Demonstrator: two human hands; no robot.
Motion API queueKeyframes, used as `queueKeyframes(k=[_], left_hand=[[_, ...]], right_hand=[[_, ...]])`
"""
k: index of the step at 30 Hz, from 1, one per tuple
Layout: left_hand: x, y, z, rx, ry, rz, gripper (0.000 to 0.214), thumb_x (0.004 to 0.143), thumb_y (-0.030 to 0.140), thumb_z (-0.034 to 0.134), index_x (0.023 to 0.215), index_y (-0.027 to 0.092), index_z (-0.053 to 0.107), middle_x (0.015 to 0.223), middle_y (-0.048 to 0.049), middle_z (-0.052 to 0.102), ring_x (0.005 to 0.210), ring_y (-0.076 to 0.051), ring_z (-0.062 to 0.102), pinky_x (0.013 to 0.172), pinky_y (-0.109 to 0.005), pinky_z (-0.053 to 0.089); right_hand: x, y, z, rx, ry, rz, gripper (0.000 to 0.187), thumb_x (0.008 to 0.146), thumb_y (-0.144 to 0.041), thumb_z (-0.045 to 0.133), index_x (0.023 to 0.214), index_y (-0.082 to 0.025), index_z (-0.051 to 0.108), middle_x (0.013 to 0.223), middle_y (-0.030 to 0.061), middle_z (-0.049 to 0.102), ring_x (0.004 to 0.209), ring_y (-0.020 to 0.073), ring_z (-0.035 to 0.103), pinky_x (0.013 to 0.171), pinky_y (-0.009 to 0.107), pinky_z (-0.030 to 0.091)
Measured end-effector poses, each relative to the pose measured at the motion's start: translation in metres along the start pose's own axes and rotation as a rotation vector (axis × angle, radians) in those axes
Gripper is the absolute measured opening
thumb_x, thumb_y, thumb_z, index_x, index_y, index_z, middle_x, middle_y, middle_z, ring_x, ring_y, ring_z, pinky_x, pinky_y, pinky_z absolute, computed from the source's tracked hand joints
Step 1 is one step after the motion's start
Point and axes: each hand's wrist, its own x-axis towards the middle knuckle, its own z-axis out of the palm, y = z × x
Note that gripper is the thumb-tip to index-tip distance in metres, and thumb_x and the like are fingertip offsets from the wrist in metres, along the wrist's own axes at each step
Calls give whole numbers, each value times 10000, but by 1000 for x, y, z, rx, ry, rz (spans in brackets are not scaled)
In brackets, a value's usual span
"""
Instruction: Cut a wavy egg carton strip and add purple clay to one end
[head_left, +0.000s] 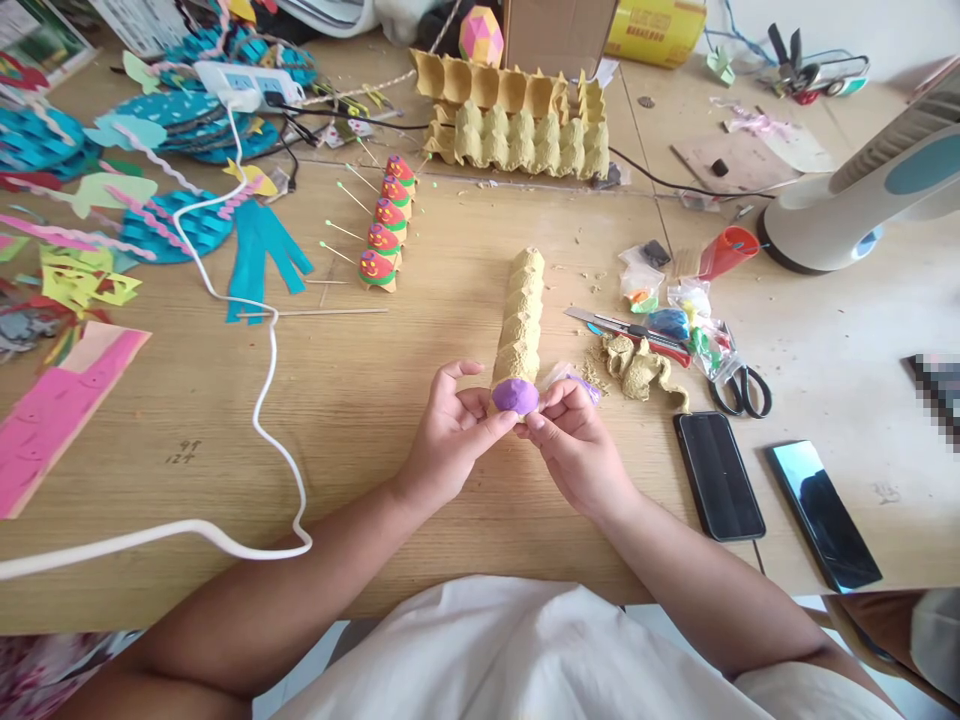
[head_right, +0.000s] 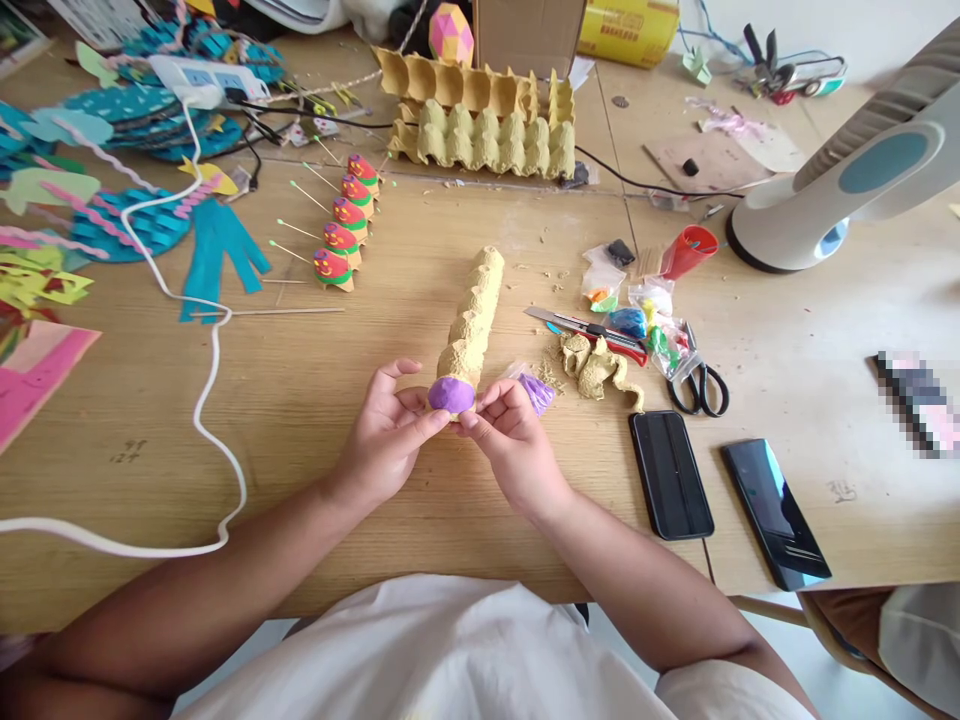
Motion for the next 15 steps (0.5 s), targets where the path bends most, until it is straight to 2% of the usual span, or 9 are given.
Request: queueKeyframes(k=[6, 12, 15], left_hand=[[1, -1, -2, 0, -30, -1, 566, 831, 245, 845, 1205, 275, 422, 887, 21, 772, 794, -150, 736, 820, -316, 567], [2, -5, -4, -4, -101, -24, 598, 840, 231, 842, 1275, 269, 433, 900, 15, 775, 840, -118, 716, 838, -265, 524], [2, -4, -4, -5, -77, -39, 540, 868, 270, 819, 1259, 255, 448, 864, 15, 775, 844, -129, 729, 851, -275, 526]], right_hand=[[1, -3, 0, 5, -20, 33, 395, 785, -384, 889, 908, -271, 531, 850, -42, 620, 783, 135, 605, 800, 308, 509], [3, -1, -1, -21, 36, -29, 402, 788, -289, 890, 866, -258, 497, 792, -57, 549, 738, 117, 521, 722, 260, 433], [4, -1, -2, -39, 36, -45, 425, 766, -293, 904, 868, -259, 493, 781, -60, 549, 715, 115, 514, 709, 256, 433]])
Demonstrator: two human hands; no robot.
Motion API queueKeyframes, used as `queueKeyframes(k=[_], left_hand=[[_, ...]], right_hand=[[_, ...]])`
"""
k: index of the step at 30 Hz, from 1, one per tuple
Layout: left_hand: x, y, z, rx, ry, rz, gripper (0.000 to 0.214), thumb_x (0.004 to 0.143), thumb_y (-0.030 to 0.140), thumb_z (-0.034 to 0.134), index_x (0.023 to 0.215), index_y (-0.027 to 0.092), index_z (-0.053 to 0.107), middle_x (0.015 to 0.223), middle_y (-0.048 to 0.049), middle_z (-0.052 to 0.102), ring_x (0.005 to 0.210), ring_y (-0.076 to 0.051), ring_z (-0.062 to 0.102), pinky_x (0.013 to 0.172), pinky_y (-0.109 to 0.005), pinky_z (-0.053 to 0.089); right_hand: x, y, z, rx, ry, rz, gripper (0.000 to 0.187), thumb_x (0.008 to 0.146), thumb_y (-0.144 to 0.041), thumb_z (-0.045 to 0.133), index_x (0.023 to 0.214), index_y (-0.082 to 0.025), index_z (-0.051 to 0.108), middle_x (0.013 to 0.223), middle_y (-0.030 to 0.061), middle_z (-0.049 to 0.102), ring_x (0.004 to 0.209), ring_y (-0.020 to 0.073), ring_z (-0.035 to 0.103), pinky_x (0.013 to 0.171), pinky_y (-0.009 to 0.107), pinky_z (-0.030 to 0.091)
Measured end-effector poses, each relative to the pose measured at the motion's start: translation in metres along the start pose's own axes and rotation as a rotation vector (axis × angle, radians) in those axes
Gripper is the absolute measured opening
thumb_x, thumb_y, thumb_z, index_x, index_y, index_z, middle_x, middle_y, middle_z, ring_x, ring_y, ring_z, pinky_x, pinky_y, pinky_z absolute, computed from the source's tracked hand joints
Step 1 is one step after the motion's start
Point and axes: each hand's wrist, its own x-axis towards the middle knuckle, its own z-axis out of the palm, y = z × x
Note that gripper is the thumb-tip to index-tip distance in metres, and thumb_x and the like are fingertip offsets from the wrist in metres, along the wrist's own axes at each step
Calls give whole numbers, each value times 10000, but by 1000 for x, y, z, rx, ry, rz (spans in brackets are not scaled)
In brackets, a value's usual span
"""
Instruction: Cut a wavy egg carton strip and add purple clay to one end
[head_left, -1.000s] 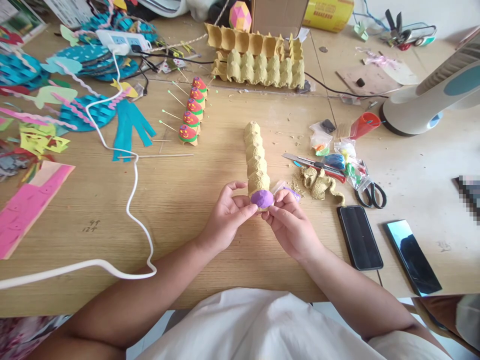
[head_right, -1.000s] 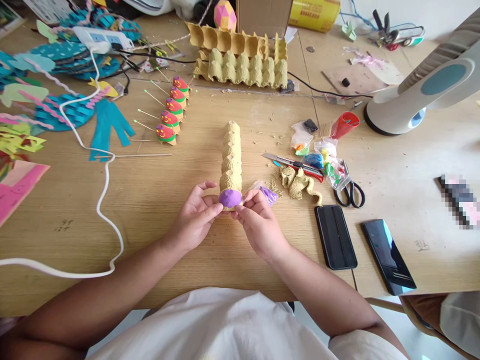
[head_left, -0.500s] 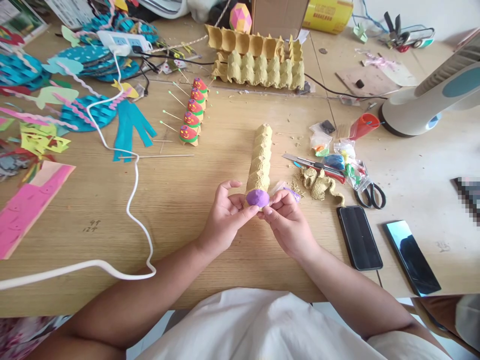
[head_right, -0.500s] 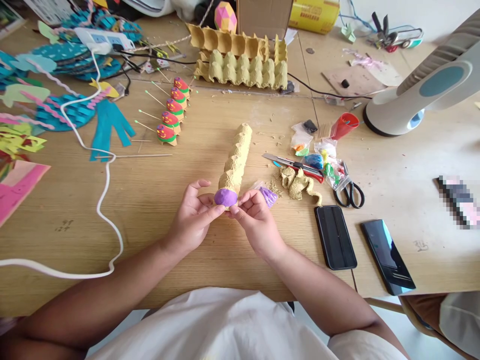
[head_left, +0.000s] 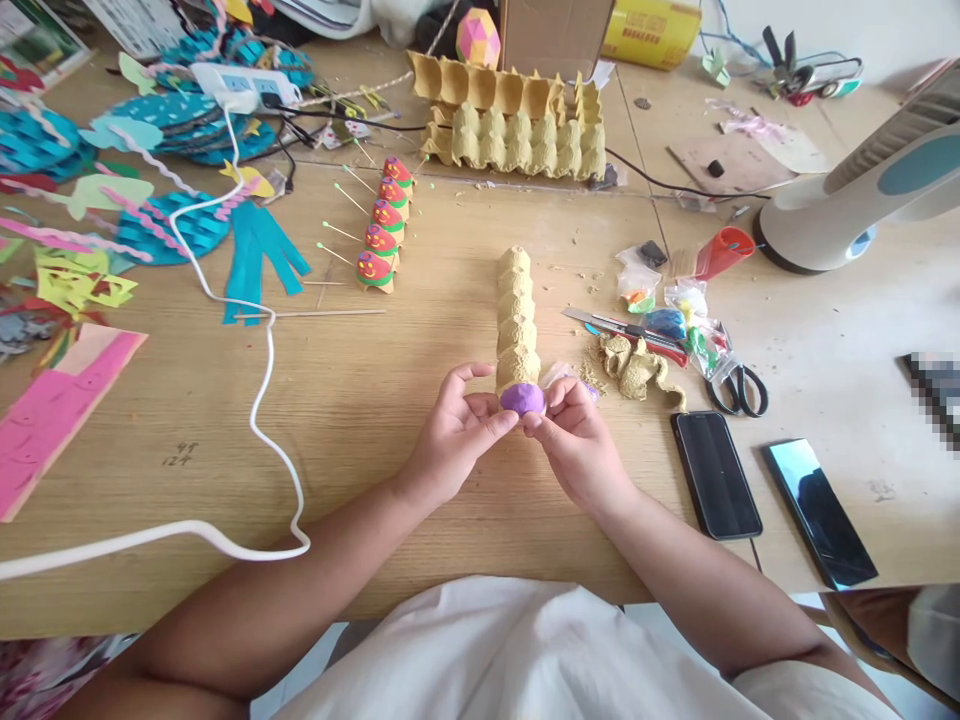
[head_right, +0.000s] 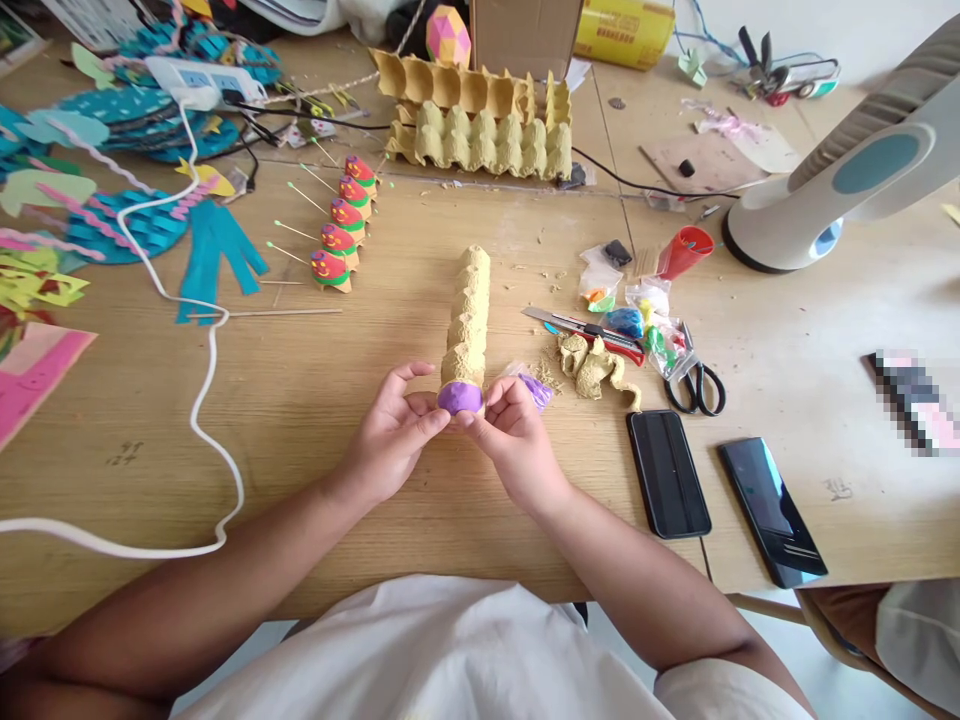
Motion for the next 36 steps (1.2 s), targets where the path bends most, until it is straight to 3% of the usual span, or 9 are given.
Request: queueKeyframes(k=[6, 12, 18, 26, 31, 36], left_hand=[[0, 2, 1, 42, 38, -38, 545, 847, 288, 837, 1241, 250, 461, 846, 17, 764, 826, -156, 744, 838, -298, 543], [0, 0, 2, 38, 26, -56, 524, 847, 361, 830, 1219, 235, 483, 819, 9, 745, 798, -155, 719, 794, -298, 555], [0, 2, 4, 71, 43, -60, 508, 830, 361, 840, 1172, 232, 488, 690, 63, 668, 695, -128, 669, 759, -282, 556], [-2, -1, 3, 130, 39, -58, 510, 857, 372, 816, 1220, 243, 483, 804, 24, 708, 748, -145, 689, 724, -270, 525], [-3, 0, 3, 216, 40, -6, 466, 878, 362, 802, 1180, 250, 465, 716, 62, 657, 628, -106, 614, 618, -223, 444], [-4, -3, 2, 199, 42, 16, 475, 882, 356, 800, 1186, 249, 452, 783, 33, 712, 703, -119, 659, 675, -234, 480]], right_hand=[[1, -3, -2, -19, 47, 54, 390, 792, -454, 856, 862, -251, 531, 852, -32, 555, 776, 134, 551, 687, 259, 502], [2, -3, -4, -90, 105, 98, 413, 777, -471, 850, 843, -247, 510, 790, -41, 521, 719, 131, 500, 548, 215, 469], [2, -1, -4, -92, 105, 145, 423, 746, -446, 859, 844, -241, 502, 781, -49, 532, 701, 121, 509, 557, 214, 486], [3, 1, -5, -124, 109, 137, 442, 746, -440, 864, 840, -244, 479, 761, -61, 523, 690, 122, 527, 558, 220, 493], [3, 3, -4, -139, 108, 131, 459, 740, -473, 867, 837, -245, 481, 754, -59, 531, 689, 124, 526, 567, 226, 499], [2, 1, -3, -123, 101, 136, 448, 744, -484, 866, 831, -243, 498, 769, -52, 542, 710, 128, 526, 581, 226, 497]])
